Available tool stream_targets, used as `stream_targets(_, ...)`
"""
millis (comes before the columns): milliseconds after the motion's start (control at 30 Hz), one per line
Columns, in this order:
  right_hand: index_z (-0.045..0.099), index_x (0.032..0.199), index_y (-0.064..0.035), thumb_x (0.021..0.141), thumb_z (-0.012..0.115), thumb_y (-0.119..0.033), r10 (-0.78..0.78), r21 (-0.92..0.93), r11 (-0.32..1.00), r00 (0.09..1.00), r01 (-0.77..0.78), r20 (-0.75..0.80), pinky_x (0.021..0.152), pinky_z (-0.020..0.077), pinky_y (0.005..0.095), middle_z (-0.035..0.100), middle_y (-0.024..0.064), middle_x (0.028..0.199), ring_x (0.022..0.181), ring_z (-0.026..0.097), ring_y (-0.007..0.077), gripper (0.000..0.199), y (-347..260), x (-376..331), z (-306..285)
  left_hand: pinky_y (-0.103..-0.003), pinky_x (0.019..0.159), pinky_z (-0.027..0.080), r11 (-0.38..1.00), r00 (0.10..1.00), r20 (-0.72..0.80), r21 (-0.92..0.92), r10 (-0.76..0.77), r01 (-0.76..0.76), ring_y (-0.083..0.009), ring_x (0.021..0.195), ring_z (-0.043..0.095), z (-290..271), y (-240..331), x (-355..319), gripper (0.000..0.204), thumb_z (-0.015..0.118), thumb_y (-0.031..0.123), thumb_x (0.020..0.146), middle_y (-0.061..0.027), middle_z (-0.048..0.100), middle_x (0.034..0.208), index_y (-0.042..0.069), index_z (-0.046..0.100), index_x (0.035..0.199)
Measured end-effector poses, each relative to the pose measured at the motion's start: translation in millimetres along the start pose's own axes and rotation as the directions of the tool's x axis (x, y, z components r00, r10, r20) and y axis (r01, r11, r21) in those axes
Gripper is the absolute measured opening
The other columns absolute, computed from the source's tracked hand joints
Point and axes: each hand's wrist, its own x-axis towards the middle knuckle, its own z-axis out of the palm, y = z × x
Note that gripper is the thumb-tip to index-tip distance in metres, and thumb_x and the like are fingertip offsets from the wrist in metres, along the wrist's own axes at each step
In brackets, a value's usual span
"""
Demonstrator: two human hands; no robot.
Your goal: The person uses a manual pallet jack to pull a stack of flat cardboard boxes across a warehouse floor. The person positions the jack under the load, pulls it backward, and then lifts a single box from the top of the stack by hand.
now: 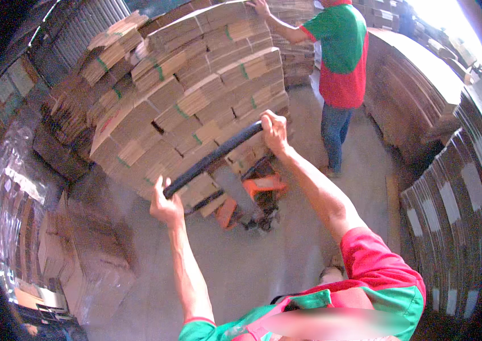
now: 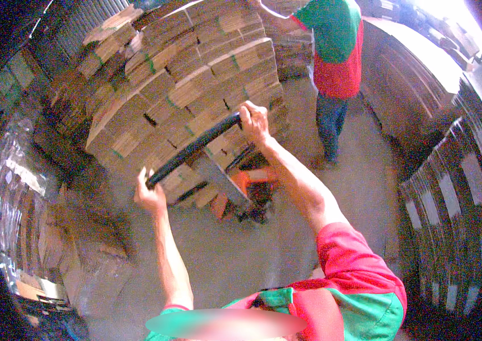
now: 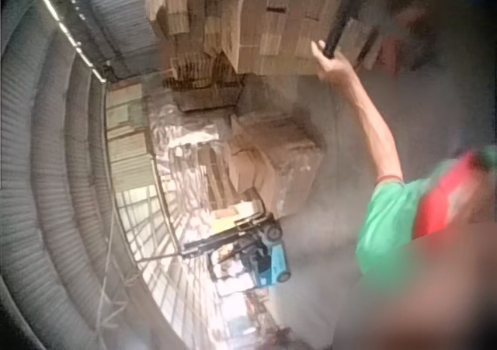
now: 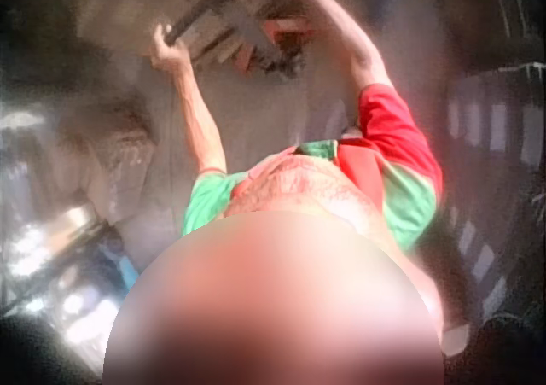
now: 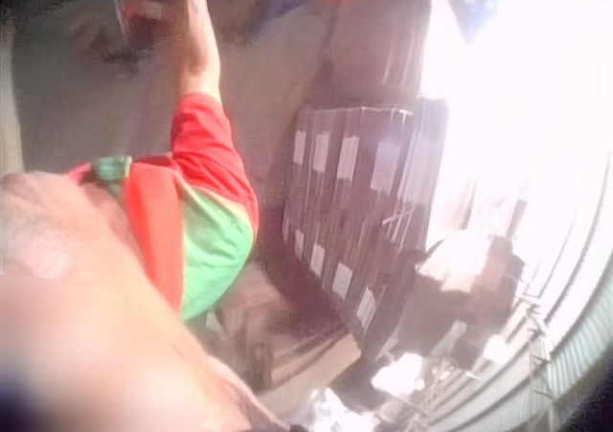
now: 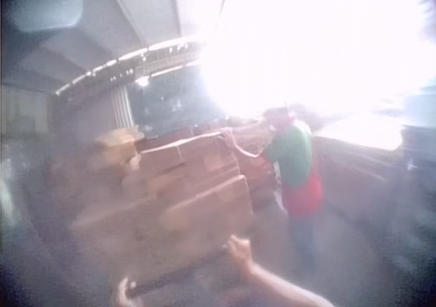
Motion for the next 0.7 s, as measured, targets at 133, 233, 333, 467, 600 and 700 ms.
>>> stream_targets(133,0.063,0.083,0.0009,0.093,0.049,-0.028,-0.107,0.088,0.991,0.988,0.098,0.112,0.061,0.0448,0.0351,0.052,0.0112,0.063,0.06,0.052,0.0184,0.034,65.6,48.5,9.6,-0.038,0.061,0.053,0.99,0.988,-0.138,0.133,0.066,-0.048,-0.0268,0.071,0.07,21.7,54.0,-14.6,0.022,0.078,0.009,0.088,-0.0139,0.072,0.085,0.002,0.07,0.107)
stream_targets(233,0.063,0.083,0.0004,0.091,0.052,-0.027,0.001,0.283,0.958,0.983,-0.054,0.183,0.058,0.0423,0.0339,0.049,0.0075,0.061,0.058,0.049,0.0159,0.03,95.0,59.3,18.6,-0.037,0.058,0.051,0.973,0.993,-0.122,0.229,-0.009,0.037,-0.0258,0.066,0.067,31.3,95.6,-25.9,0.021,0.078,0.01,0.088,-0.0124,0.071,0.083,0.003,0.071,0.106)
stream_targets(333,0.063,0.085,-0.0013,0.09,0.055,-0.028,0.095,0.274,0.944,0.946,-0.184,0.31,0.057,0.04,0.0337,0.043,0.0069,0.059,0.057,0.045,0.0141,0.029,105.2,64.0,22.6,-0.039,0.057,0.051,0.954,0.968,-0.231,0.3,0.1,-0.027,-0.0258,0.065,0.067,22.8,132.8,-38.8,0.019,0.078,0.007,0.088,-0.0126,0.071,0.081,0.0,0.07,0.104)
stream_targets(467,0.047,0.071,-0.0047,0.089,0.057,-0.029,-0.025,0.443,0.891,0.963,-0.1,0.269,0.052,0.0353,0.0402,0.034,0.0138,0.058,0.052,0.038,0.0227,0.032,106.3,68.3,16.5,-0.038,0.067,0.055,0.9,0.98,-0.193,0.419,-0.037,0.117,-0.027,0.075,0.071,20.1,157.9,-48.4,0.019,0.078,0.006,0.087,-0.0137,0.075,0.092,0.001,0.071,0.104)
stream_targets(600,0.05,0.071,-0.0042,0.091,0.059,-0.031,-0.052,0.4,0.912,0.941,-0.092,0.335,0.052,0.0402,0.0412,0.046,0.0157,0.059,0.052,0.049,0.0278,0.034,106.3,77.8,13.9,-0.04,0.066,0.055,0.843,0.975,-0.218,0.532,0.05,0.076,-0.0311,0.077,0.073,27.5,157.1,-50.5,0.017,0.077,0.01,0.089,-0.0144,0.075,0.089,-0.001,0.071,0.101)
stream_targets(700,0.057,0.074,-0.0054,0.089,0.062,-0.036,-0.085,0.468,0.881,0.95,-0.07,0.302,0.053,0.0456,0.0441,0.056,0.0178,0.062,0.057,0.06,0.0347,0.035,104.5,76.8,13.1,-0.04,0.065,0.055,0.815,0.965,-0.244,0.576,0.1,0.061,-0.0305,0.075,0.072,31.2,152.2,-52.2,0.018,0.077,0.012,0.09,-0.0138,0.074,0.088,-0.001,0.071,0.101)
